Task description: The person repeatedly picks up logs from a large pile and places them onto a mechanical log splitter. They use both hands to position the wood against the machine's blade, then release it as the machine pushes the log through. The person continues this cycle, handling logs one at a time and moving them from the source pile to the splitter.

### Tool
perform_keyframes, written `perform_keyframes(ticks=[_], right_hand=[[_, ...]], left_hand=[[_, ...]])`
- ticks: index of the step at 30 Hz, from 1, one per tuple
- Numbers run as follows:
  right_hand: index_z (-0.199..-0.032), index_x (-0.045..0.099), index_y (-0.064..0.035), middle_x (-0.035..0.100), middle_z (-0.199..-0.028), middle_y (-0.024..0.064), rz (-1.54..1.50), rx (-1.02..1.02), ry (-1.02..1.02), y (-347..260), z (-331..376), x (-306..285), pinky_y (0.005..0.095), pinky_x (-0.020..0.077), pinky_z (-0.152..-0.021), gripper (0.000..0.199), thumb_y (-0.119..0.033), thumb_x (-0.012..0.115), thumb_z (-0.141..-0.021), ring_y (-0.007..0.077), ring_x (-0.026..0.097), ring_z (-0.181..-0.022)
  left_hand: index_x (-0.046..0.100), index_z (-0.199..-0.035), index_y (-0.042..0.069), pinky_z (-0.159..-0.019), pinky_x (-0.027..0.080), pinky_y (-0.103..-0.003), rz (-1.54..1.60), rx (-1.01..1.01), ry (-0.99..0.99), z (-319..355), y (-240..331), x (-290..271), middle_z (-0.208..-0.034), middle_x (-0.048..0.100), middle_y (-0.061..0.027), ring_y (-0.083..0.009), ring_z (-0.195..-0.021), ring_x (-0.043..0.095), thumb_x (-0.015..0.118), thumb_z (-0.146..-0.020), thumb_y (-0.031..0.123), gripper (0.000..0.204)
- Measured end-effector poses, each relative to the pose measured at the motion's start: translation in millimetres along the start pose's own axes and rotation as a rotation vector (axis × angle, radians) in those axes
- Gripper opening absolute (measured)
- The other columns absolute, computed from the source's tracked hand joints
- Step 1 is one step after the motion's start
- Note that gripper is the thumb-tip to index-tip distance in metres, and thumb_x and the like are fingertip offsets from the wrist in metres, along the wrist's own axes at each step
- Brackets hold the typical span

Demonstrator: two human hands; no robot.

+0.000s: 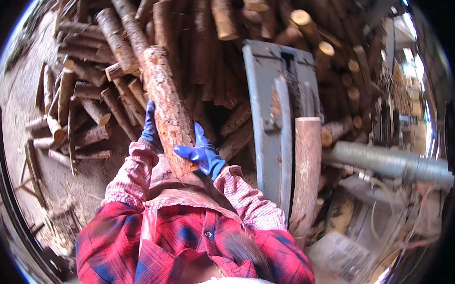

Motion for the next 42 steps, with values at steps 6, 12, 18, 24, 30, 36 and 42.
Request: perform_keyframes(ticks=[6, 12, 18, 24, 30, 36, 42], right_hand=[[-0.149, 0.014, 0.0003, 0.033, -0.145, 0.0164, 0.236, -0.634, 0.133, -3, 72, -57, 0.0363, 0.0262, -0.112, 0.114, -0.027, 0.085, -0.064, 0.0265, 0.034, -0.133], [-0.147, 0.023, -0.0013, 0.039, -0.142, 0.0129, 0.264, -0.741, 0.347, -93, 156, -125, 0.0342, 0.0306, -0.111, 0.108, -0.022, 0.087, -0.063, 0.0225, 0.04, -0.129], [-0.147, 0.024, -0.0034, 0.046, -0.137, 0.013, 0.522, -0.914, 0.454, -193, 181, -219, 0.0365, 0.0363, -0.107, 0.106, -0.013, 0.086, -0.062, 0.0251, 0.047, -0.123], [-0.151, 0.014, -0.0239, 0.052, -0.13, 0.027, 1.325, -0.095, 0.901, -180, 153, -286, 0.0466, 0.045, -0.097, 0.123, -0.044, 0.087, -0.056, 0.044, 0.055, -0.114], [-0.15, 0.018, -0.0167, 0.047, -0.134, 0.0285, 1.355, -0.114, 0.846, -161, 154, -260, 0.049, 0.0406, -0.101, 0.116, -0.045, 0.084, -0.059, 0.0446, 0.047, -0.122], [-0.135, 0.042, 0.0015, 0.052, -0.129, 0.0249, 1.299, -0.965, 0.684, -181, 43, -159, 0.0463, 0.0416, -0.101, 0.08, -0.033, 0.076, -0.072, 0.0427, 0.053, -0.115], [-0.137, 0.042, 0.0004, 0.041, -0.142, 0.0228, 1.486, -0.739, 0.648, -176, -78, -158, 0.0481, 0.0319, -0.11, 0.077, -0.038, 0.07, -0.077, 0.04, 0.04, -0.131]], left_hand=[[0.046, -0.138, 0.008, -0.103, 0.042, -0.044, -0.212, 0.244, -0.288, -10, -55, 70, -0.13, 0.057, -0.0127, -0.0274, -0.115, 0.057, 0.057, -0.086, 0.061, 0.075], [0.048, -0.136, 0.007, -0.102, 0.042, -0.038, -0.423, 0.398, -0.496, -41, -114, 224, -0.129, 0.056, -0.0062, -0.0188, -0.114, 0.055, 0.058, -0.088, 0.057, 0.069], [0.056, -0.124, 0.001, -0.087, 0.046, -0.031, -1.161, 0.76, -0.585, -89, -122, 313, -0.107, 0.06, -0.005, -0.0145, -0.099, 0.056, 0.05, -0.095, 0.05, 0.057], [0.059, -0.124, 0.003, -0.089, 0.047, -0.027, -0.797, 0.459, -0.426, -118, -86, 220, -0.114, 0.061, -0.0047, -0.0138, -0.102, 0.058, 0.058, -0.095, 0.026, 0.037], [0.063, -0.09, 0.01, -0.06, 0.043, -0.025, -1.034, 0.396, 0.054, -76, 65, 38, -0.075, 0.058, 0.0042, -0.0097, -0.068, 0.055, 0.063, -0.091, 0.037, 0.028], [0.061, -0.09, 0.016, -0.046, 0.033, -0.029, -0.787, 0.086, 0.036, -209, 118, 73, -0.068, 0.051, 0.0046, -0.0104, -0.056, 0.046, 0.064, -0.09, 0.04, 0.024], [0.059, -0.106, 0.0, -0.067, 0.047, -0.035, -1.162, 0.245, -0.009, -418, 132, 258, -0.092, 0.058, -0.0091, -0.022, -0.08, 0.057, 0.071, -0.076, 0.059, 0.067]])
Point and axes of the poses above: each hand's wrist, its own z-axis away from the middle knuckle, its own x-axis out of the palm, y = z × x, the point moved 2 cm from there along -z, towards the middle knuckle
